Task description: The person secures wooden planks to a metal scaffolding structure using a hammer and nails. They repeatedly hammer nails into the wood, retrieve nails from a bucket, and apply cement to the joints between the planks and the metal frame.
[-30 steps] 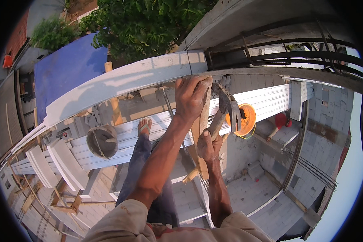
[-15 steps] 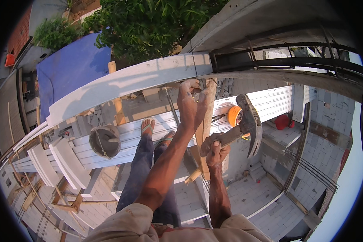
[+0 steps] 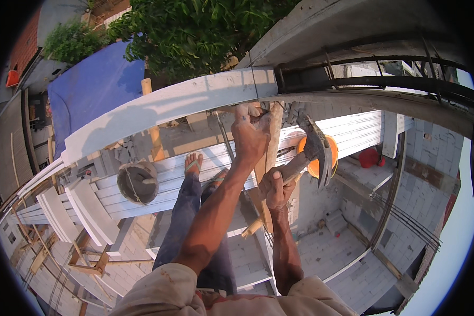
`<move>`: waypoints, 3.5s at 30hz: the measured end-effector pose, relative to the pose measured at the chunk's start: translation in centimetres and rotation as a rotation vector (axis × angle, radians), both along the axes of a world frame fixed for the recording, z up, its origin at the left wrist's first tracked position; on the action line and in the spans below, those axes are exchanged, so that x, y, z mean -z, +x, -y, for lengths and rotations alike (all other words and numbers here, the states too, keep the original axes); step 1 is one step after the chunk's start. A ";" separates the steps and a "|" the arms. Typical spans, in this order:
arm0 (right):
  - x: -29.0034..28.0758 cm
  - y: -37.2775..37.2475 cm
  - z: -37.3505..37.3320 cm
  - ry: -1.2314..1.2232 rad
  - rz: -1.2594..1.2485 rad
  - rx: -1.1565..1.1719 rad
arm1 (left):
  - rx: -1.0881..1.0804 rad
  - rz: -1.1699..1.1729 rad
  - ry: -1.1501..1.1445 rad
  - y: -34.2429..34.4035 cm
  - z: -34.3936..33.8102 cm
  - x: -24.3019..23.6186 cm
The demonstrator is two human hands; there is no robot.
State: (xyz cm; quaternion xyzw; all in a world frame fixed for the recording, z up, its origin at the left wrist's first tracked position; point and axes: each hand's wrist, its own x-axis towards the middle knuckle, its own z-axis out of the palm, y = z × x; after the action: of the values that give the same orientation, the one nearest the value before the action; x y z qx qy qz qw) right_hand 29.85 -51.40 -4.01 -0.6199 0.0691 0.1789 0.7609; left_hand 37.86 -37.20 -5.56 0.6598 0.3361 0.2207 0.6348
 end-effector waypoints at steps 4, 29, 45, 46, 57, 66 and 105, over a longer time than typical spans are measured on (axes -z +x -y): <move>-1.2 0.0 0.7 -0.094 -0.016 -0.056 | 0.002 -0.019 -0.042 -0.1 -0.2 0.5; -5.2 -19.6 11.4 -0.626 -0.762 -0.200 | -0.007 0.003 -0.376 -9.1 -6.7 1.6; -5.9 -20.8 14.4 -1.092 -0.807 -0.664 | -0.669 -0.211 -0.640 -22.1 -27.2 -5.6; -6.3 -20.5 14.1 -1.068 -0.834 -0.625 | -0.648 -0.195 -0.638 -22.5 -27.3 -5.3; -10.5 -13.8 5.7 -0.894 -0.445 -0.751 | -0.284 -0.404 -0.627 -33.1 -22.8 0.0; -6.5 -10.4 4.5 -0.554 -0.212 -0.966 | 0.163 -0.847 -0.303 -56.7 -15.0 10.7; 7.5 -8.4 21.1 -0.822 -0.332 0.058 | 1.805 -1.167 0.312 -36.1 -16.0 -1.7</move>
State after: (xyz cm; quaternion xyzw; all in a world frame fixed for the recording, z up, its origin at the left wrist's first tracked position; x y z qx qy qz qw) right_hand 21.42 -72.53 -11.52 -0.8315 0.2732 0.2123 0.4347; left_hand 1.72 -21.23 -3.90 0.7404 -0.0547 -0.6347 0.2146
